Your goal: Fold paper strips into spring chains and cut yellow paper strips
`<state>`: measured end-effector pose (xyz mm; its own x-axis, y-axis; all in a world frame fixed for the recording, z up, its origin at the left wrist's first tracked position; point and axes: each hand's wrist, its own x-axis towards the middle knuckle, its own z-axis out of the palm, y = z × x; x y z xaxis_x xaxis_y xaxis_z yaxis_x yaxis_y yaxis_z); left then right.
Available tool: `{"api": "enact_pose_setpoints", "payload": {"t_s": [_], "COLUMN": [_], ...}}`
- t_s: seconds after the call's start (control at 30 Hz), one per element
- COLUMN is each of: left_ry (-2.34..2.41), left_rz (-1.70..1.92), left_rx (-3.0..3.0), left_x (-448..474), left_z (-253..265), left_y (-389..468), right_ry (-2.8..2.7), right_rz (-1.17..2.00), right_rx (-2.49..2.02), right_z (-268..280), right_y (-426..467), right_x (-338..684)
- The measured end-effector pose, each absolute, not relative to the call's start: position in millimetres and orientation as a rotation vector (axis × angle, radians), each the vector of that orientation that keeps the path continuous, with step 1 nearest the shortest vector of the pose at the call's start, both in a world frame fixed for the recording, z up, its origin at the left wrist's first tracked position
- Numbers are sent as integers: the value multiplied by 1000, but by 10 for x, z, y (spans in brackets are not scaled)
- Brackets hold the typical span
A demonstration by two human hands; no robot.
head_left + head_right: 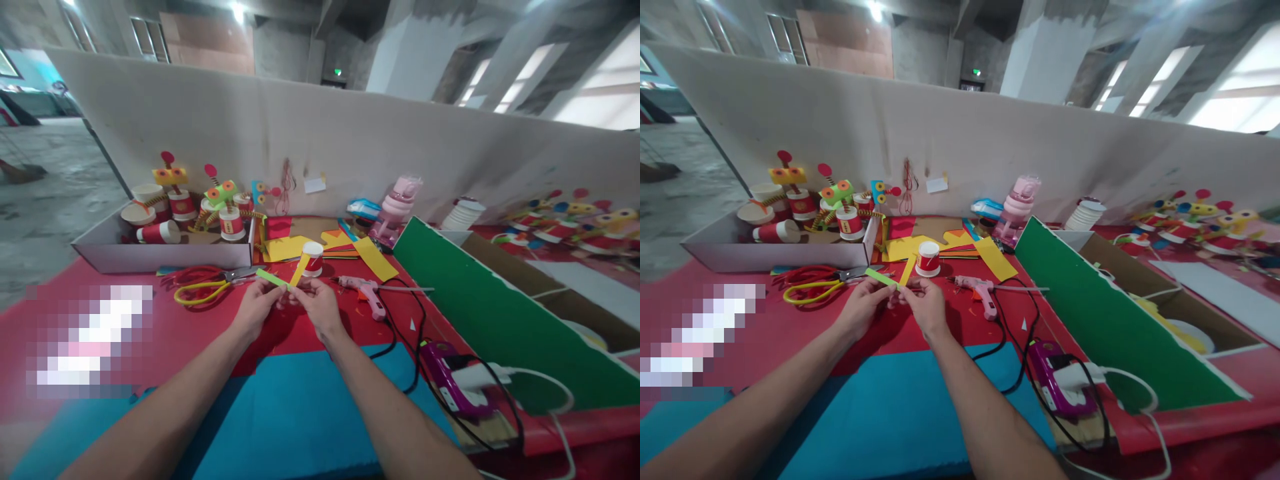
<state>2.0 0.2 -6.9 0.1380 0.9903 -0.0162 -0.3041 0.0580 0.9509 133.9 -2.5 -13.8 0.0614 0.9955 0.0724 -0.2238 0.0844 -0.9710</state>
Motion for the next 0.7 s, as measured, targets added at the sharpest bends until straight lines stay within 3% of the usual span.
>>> {"api": "enact_pose_setpoints", "payload": {"t_s": [0.17,0.43,0.7], "left_ry": [889,1152,1039], "left_rz": [1187,1268,1335], "left_rx": [988,1258,1194], "left_x": [37,0,23], "left_z": [-42,-73,-84], "left_y": [-22,17,15], "right_ry": [-1191,-1172,-1066], "right_rz": [1048,1268,1232], "right_rx": [-981,-1034,-1022], "right_z": [-182,-226,-163], "right_y": [0,22,-18], "right_x": [1354,1390,1330]}}
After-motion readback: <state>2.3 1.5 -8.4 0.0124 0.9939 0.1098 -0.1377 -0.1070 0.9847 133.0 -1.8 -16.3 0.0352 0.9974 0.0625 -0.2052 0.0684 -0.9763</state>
